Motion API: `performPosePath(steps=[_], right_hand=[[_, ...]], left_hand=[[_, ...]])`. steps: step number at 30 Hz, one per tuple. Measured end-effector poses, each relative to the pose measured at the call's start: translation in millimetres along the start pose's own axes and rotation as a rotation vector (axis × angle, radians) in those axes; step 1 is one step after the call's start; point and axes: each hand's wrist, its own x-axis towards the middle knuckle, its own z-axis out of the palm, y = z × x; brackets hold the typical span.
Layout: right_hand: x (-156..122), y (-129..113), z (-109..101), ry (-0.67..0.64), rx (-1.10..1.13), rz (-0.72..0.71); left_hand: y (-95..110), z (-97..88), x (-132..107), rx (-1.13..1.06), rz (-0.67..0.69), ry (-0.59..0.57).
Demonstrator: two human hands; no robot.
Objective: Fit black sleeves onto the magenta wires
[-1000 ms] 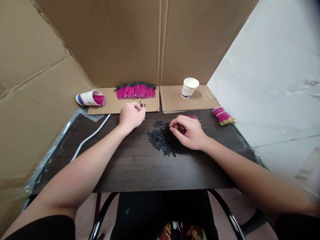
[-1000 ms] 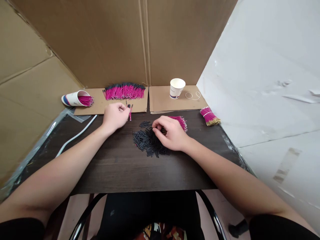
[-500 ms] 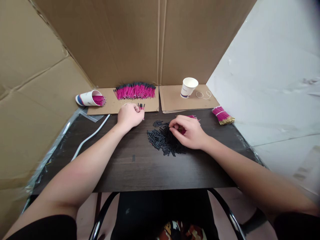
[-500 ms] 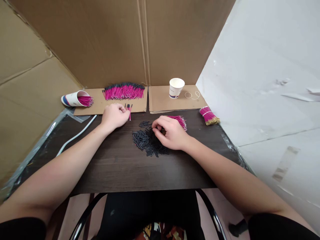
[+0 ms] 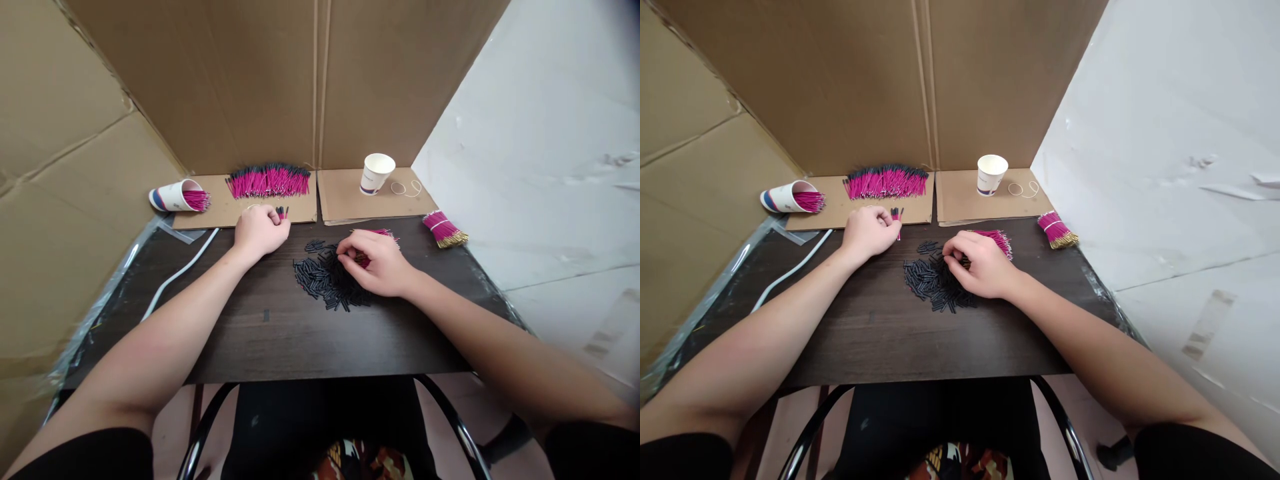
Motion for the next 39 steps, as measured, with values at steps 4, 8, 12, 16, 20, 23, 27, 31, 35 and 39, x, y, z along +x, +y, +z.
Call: performPosePath(steps=[4,8,12,16,20,23,27,31,35,39], right_hand=[[1.0,5.2,-9.1,-0.028,-0.074,0.045],[1.1,13.3,-22.8,-0.093,-0.178,0.103],[0.8,18.0,-35.7,-0.141,-0.296,0.188],[1.4,19.8,-48.0,-0.241,-0.407,0.246],[1.7,20.1,-59.2,-0.32,-0.429,0.309],[1.5,20.0,-63.9,-0.358,-0.386,0.337],[1.0,21.3,-64.1,-0.386,-0.315,0.29],[1.3,22.6,-61.9,-0.403,-0.261,0.279],[1.9,21.3,-60.2,-0.414,-0.267,0.267],[2.2,20.8,-60.9,-0.416,-0.287,0.256]], left_hand=[[5.2,0.7,-5.2,-0.041,0.051,0.051],[15.0,6.6,-21.2,-0.129,0.247,0.048],[21.1,17.2,-39.0,-0.211,0.526,-0.062],[22.5,24.3,-46.1,-0.2,0.615,-0.165],[22.4,27.0,-46.0,-0.175,0.566,-0.174],[21.6,29.0,-46.0,-0.16,0.567,-0.185],[21.1,31.4,-46.3,-0.169,0.573,-0.198],[22.2,32.2,-45.9,-0.23,0.608,-0.233],[23.7,31.9,-46.0,-0.251,0.618,-0.267],[24.8,31.4,-46.5,-0.264,0.601,-0.302]])
